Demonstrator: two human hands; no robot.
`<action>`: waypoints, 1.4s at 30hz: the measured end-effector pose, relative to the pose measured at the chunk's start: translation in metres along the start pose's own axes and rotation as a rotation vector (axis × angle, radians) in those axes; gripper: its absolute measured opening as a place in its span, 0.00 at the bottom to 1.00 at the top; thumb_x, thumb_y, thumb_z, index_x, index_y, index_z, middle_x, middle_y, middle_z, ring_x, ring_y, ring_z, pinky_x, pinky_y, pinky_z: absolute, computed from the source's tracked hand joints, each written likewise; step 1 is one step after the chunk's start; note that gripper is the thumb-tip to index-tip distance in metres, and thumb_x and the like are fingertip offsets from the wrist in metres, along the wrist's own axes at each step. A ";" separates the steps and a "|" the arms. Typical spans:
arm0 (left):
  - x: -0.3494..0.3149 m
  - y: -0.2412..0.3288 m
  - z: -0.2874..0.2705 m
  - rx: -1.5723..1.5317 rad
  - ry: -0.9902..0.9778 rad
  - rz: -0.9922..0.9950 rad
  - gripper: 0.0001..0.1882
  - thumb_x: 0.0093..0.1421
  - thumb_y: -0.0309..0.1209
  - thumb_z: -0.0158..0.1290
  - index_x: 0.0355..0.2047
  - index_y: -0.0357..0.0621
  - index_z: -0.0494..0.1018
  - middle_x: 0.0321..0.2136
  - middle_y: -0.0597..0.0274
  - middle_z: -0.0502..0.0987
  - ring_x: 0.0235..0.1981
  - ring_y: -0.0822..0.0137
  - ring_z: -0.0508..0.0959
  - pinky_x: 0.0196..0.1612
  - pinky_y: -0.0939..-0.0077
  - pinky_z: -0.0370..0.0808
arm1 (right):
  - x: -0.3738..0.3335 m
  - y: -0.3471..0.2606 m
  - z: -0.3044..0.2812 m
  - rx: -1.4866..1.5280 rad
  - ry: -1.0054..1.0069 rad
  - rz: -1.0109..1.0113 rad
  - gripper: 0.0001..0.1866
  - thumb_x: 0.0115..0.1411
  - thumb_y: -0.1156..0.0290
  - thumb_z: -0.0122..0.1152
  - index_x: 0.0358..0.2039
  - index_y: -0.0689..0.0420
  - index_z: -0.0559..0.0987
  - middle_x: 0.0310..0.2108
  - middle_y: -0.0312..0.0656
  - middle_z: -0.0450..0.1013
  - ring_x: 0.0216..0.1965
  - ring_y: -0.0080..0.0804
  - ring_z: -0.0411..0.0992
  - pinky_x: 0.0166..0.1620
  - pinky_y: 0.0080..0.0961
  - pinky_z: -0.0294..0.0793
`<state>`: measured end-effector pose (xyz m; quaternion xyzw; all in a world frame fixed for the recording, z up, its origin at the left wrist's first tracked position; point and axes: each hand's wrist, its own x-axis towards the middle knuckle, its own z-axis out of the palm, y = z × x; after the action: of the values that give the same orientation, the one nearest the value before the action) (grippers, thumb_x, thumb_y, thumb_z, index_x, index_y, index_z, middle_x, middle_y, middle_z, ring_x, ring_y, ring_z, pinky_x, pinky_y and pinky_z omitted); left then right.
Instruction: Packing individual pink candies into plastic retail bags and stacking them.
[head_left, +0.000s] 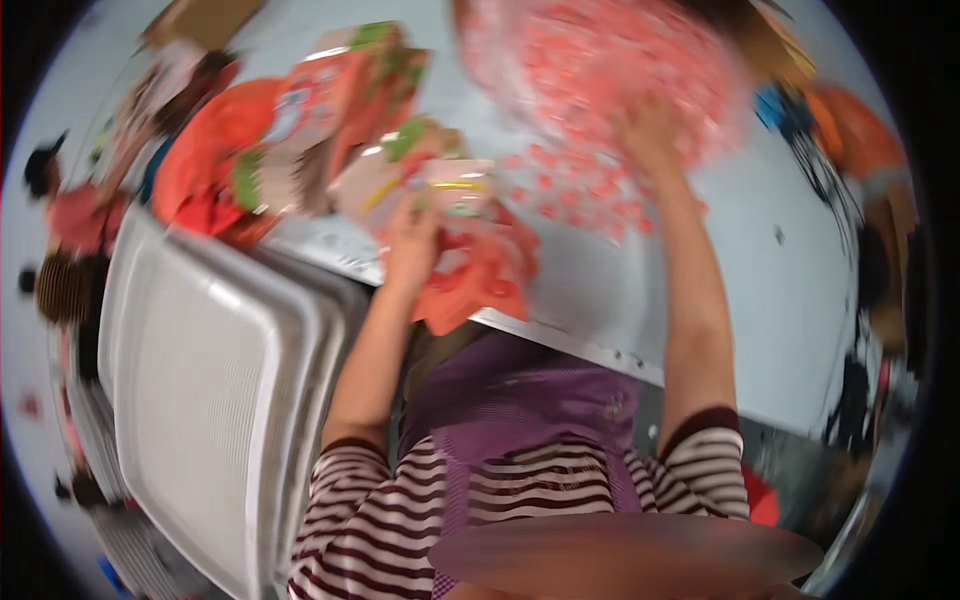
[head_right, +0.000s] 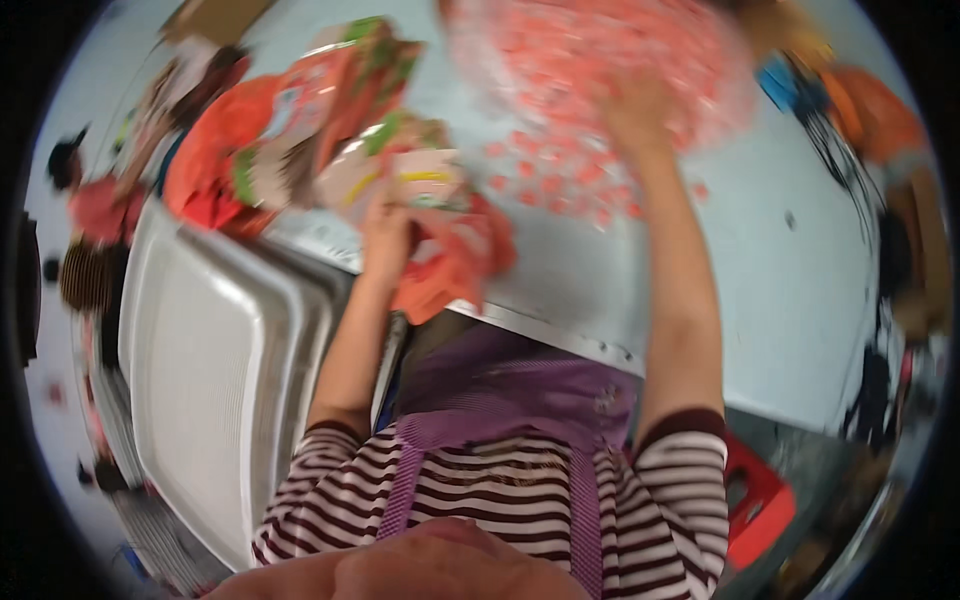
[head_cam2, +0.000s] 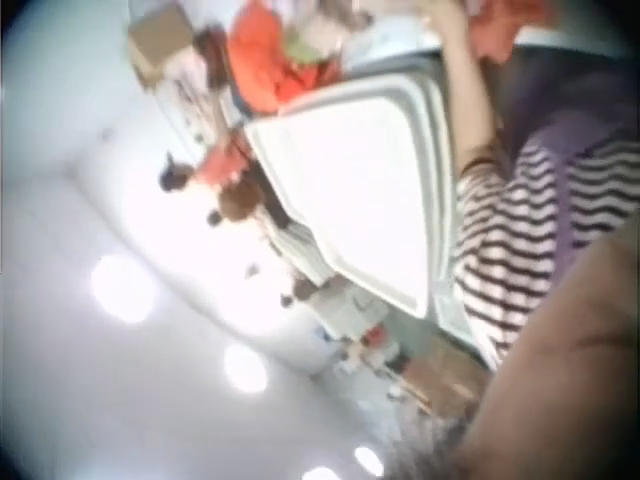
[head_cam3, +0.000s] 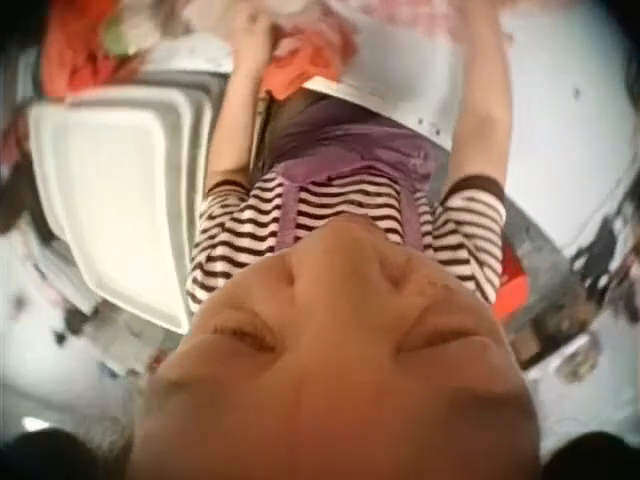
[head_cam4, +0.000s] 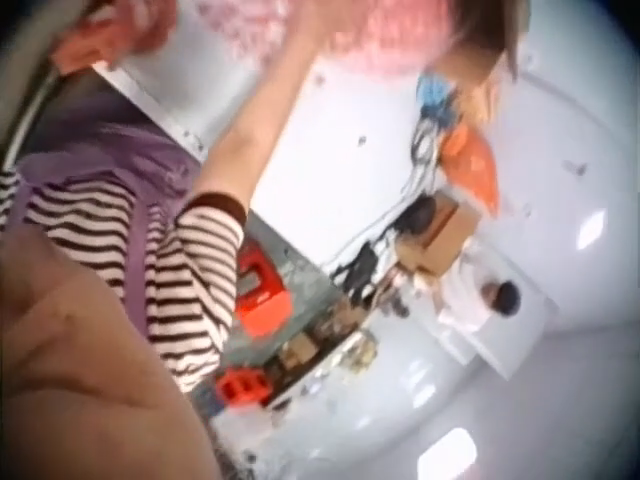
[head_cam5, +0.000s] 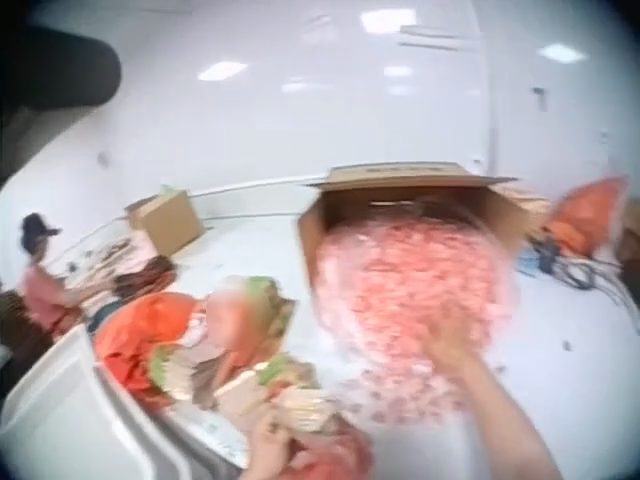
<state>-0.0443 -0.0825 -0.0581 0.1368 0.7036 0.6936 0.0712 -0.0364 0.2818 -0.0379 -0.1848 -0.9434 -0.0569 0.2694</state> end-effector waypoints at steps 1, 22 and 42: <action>-0.001 0.001 -0.008 -0.008 0.006 -0.168 0.09 0.60 0.29 0.45 0.39 0.40 0.70 0.30 0.67 0.72 0.30 0.76 0.69 0.35 0.79 0.67 | -0.007 -0.009 -0.003 0.147 -0.010 -0.025 0.27 0.56 0.45 0.47 0.50 0.50 0.72 0.53 0.52 0.62 0.55 0.52 0.59 0.56 0.53 0.54; 0.015 -0.023 -0.019 -0.403 -0.143 -0.026 0.09 0.58 0.22 0.47 0.41 0.39 0.69 0.36 0.59 0.75 0.35 0.67 0.77 0.38 0.73 0.75 | -0.185 0.087 -0.149 0.850 0.076 0.374 0.14 0.55 0.72 0.55 0.43 0.56 0.75 0.45 0.42 0.71 0.54 0.38 0.62 0.58 0.35 0.55; 0.012 -0.011 -0.011 -0.302 -0.061 -0.037 0.11 0.57 0.24 0.51 0.40 0.37 0.64 0.36 0.57 0.72 0.36 0.68 0.74 0.41 0.73 0.73 | -0.264 0.071 -0.142 0.324 -0.109 0.303 0.15 0.52 0.69 0.60 0.42 0.53 0.76 0.46 0.40 0.71 0.48 0.38 0.66 0.52 0.33 0.61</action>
<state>-0.0604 -0.0895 -0.0671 0.1326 0.5913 0.7856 0.1247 0.2671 0.2341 -0.0568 -0.2817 -0.9149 0.1463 0.2496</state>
